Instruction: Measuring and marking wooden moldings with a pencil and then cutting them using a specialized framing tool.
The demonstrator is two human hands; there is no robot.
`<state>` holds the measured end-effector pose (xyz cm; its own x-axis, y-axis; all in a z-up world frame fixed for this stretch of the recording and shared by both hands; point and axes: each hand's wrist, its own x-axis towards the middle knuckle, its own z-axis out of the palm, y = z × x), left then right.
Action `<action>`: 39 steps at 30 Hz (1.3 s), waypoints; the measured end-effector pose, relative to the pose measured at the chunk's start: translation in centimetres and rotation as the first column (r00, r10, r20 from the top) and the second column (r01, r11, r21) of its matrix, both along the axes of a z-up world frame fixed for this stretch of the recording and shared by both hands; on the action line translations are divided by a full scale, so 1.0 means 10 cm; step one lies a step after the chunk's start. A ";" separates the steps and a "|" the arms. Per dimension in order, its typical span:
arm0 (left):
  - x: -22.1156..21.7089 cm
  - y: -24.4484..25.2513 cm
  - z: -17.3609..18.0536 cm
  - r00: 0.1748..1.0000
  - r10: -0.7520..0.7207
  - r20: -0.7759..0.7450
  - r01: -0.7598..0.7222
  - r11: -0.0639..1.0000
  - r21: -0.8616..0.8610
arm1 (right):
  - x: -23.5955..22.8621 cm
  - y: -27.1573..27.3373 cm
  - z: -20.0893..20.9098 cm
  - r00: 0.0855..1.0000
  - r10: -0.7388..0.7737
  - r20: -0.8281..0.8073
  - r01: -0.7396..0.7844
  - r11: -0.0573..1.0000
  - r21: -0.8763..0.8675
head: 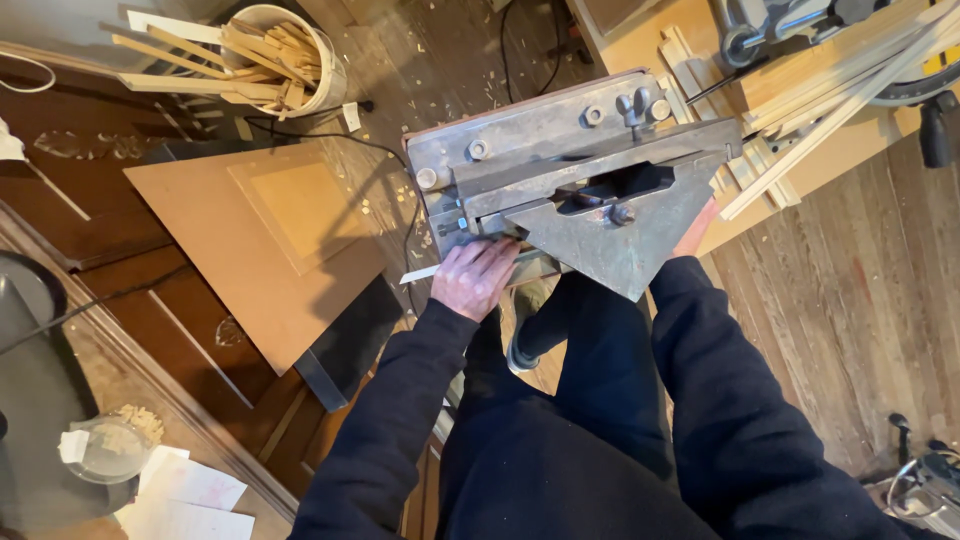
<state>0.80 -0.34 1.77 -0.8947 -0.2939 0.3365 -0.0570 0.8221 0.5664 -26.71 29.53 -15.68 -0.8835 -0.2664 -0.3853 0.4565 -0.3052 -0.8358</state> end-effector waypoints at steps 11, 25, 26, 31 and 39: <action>-0.01 0.00 0.01 1.000 0.000 -0.015 -0.001 1.000 -0.022 | -0.01 -0.10 0.13 0.846 0.251 -0.471 0.117 0.774 0.622; -0.02 -0.04 0.02 1.000 0.020 0.012 -0.020 1.000 0.008 | 0.11 -0.51 0.76 0.642 0.525 -0.559 0.223 0.570 0.791; -0.05 -0.09 -0.01 1.000 0.000 -0.012 0.000 1.000 -0.003 | 0.04 -0.63 0.73 0.747 0.402 -0.530 0.146 0.678 0.720; -0.04 -0.01 -0.01 0.999 -0.026 -0.021 0.025 1.000 -0.010 | 0.08 -0.30 0.46 0.954 0.061 -0.293 0.033 0.951 0.307; -0.02 -0.01 0.01 1.000 -0.010 -0.013 0.010 1.000 -0.017 | -0.01 -0.07 0.06 0.994 0.035 -0.100 -0.032 0.999 0.029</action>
